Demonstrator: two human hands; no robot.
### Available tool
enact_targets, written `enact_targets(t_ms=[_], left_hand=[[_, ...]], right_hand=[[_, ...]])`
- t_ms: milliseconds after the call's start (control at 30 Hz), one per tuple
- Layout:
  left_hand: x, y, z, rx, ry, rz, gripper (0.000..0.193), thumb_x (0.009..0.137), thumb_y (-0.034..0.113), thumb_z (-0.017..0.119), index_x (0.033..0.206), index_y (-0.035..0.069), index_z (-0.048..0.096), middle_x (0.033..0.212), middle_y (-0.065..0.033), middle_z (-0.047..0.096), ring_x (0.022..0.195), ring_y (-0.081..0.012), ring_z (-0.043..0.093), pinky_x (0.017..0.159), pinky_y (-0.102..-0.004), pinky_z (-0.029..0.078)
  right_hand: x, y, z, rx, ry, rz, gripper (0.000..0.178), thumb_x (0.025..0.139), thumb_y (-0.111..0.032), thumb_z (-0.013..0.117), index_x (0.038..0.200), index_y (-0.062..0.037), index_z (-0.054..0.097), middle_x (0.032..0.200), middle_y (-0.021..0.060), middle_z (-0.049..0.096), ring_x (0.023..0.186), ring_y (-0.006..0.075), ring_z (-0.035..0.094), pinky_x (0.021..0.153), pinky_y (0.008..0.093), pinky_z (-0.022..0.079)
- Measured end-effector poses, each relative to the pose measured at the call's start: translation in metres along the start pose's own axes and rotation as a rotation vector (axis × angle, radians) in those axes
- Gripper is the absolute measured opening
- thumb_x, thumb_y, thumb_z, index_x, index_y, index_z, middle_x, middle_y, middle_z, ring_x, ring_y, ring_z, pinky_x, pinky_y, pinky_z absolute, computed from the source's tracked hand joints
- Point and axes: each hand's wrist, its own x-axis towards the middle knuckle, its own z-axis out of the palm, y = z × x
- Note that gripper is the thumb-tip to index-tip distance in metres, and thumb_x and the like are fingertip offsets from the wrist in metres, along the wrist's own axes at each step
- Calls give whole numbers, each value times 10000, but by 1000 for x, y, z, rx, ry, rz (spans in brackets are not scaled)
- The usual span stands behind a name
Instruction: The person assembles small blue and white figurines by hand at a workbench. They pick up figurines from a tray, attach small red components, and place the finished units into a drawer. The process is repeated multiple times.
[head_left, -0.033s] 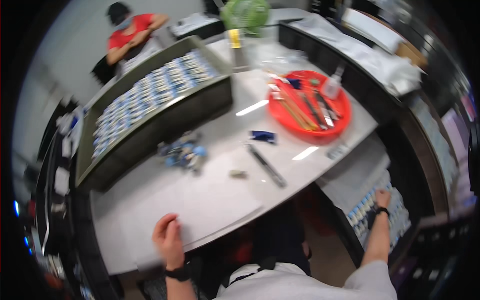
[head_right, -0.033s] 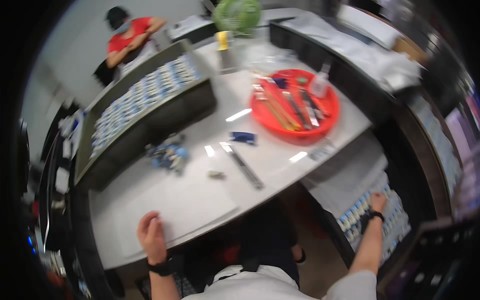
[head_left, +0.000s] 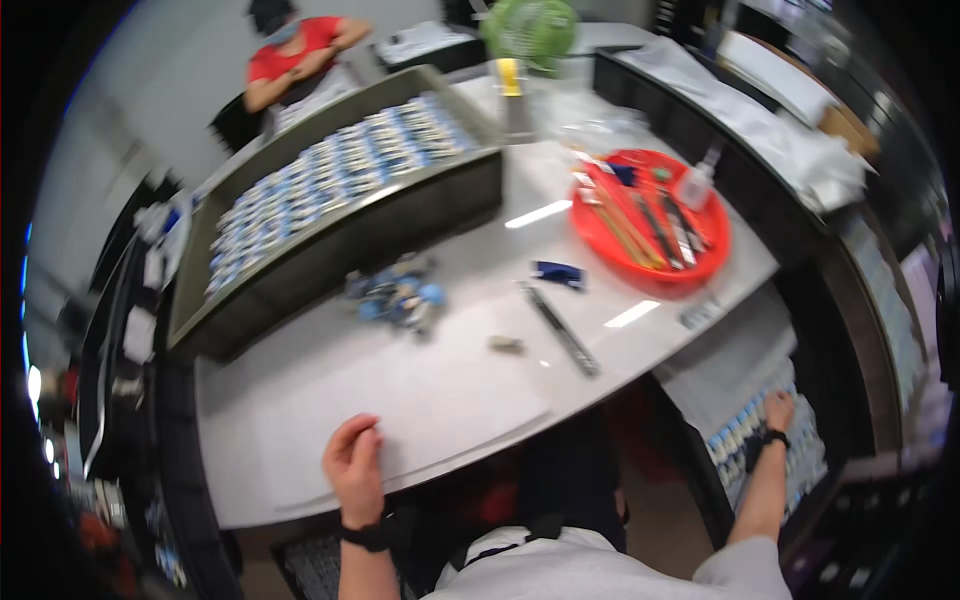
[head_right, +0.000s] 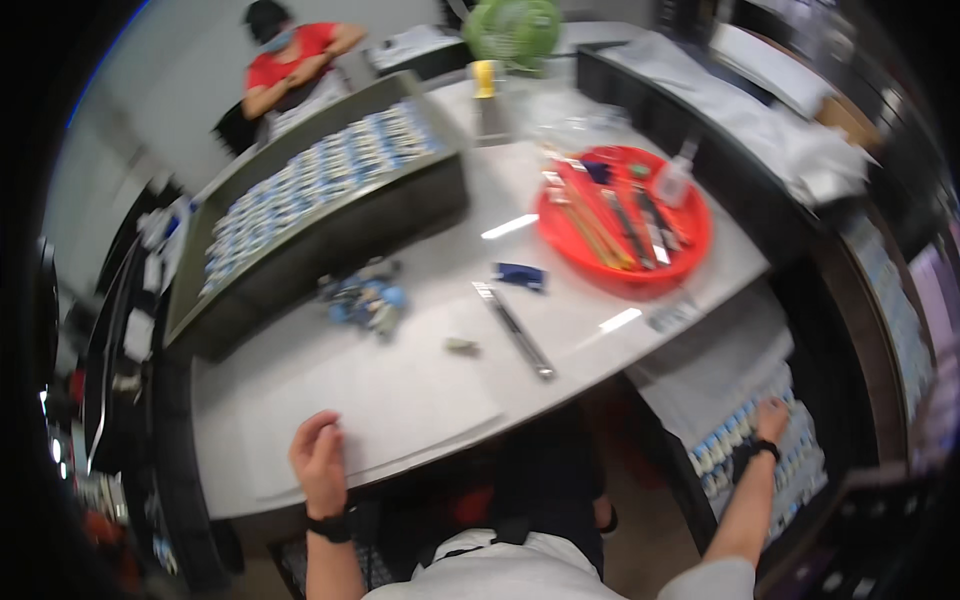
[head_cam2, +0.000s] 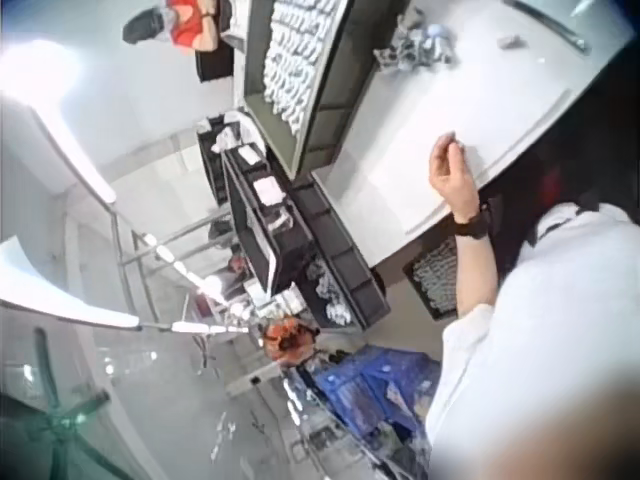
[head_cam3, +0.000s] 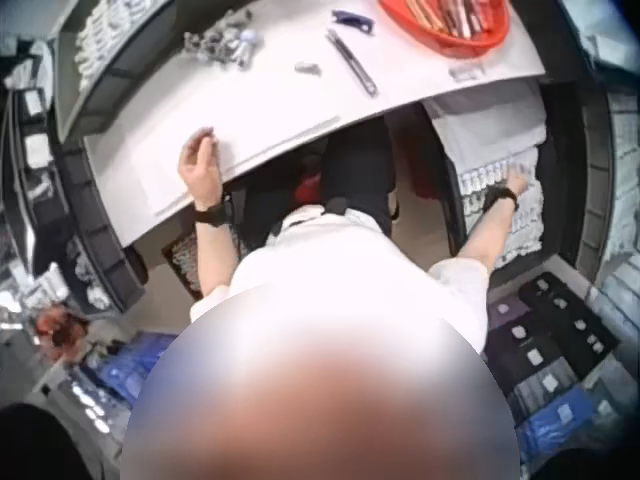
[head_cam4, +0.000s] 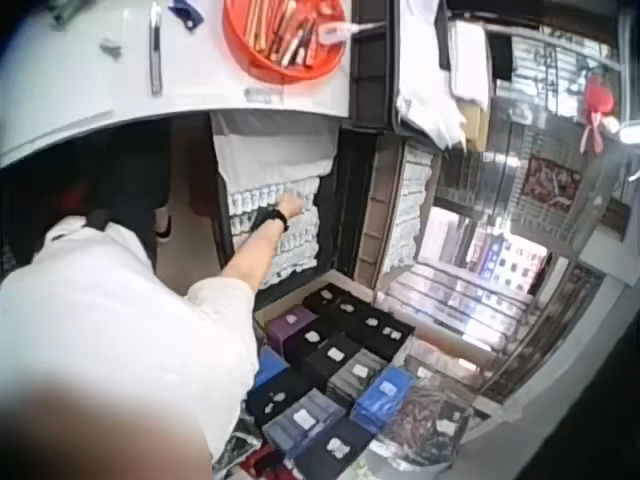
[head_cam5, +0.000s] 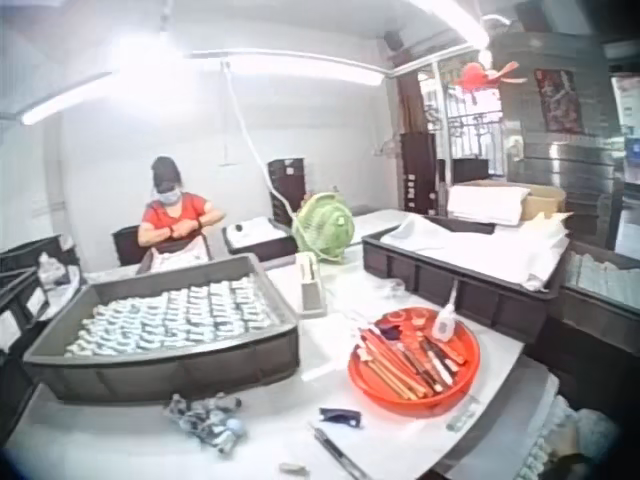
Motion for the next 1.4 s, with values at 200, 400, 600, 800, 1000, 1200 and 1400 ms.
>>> enact_targets(t_ms=[200,400,600,800,1000,1200,1400], left_hand=[[-15,30,4,144,-106,95,155,836,-68,550,962,-35,635,974,-93,625,820,-132,579,732,-243,475],[14,102,24,609,-442,296,179,824,1,598,997,1,643,952,-86,637,830,-139,599,709,-247,482],[115,103,47,1118,-523,357,339,835,247,646,1105,43,624,1066,-150,594,952,-257,595,821,-348,487],[160,60,89,1469,-615,352,566,755,485,673,1205,156,578,1166,-156,498,1138,-347,436,936,-487,403],[165,38,110,1608,-668,272,693,728,536,655,1303,199,465,1248,-162,470,1207,-362,398,969,-649,282],[153,50,83,1630,-743,211,696,712,500,651,1306,206,442,1228,-161,475,1178,-360,423,941,-595,310],[148,63,61,1472,-677,131,516,791,430,624,1228,169,538,1217,-156,529,1170,-325,476,963,-531,337]], right_hand=[[-37,-205,-73,934,-103,-25,260,910,-129,572,1150,-29,577,1004,51,632,849,98,577,701,223,449],[-175,-396,-170,1252,-630,-533,93,897,-58,552,976,-21,584,803,40,591,667,88,557,591,203,461],[-283,-486,-170,1226,-1140,-820,145,783,3,665,928,9,660,774,69,658,692,98,614,642,218,482],[-334,-531,-137,1302,-1192,-876,128,807,-18,647,931,13,657,762,76,657,616,87,579,563,213,457],[-332,-532,-141,1167,-1108,-1010,141,816,-46,637,942,18,648,808,114,665,660,133,629,599,232,494],[-332,-530,-140,1160,-1062,-1032,146,809,-42,639,941,22,644,821,127,660,685,165,649,614,246,509],[-332,-530,-142,1159,-1094,-1016,140,808,-41,642,934,18,644,804,115,654,656,154,634,593,241,499]])
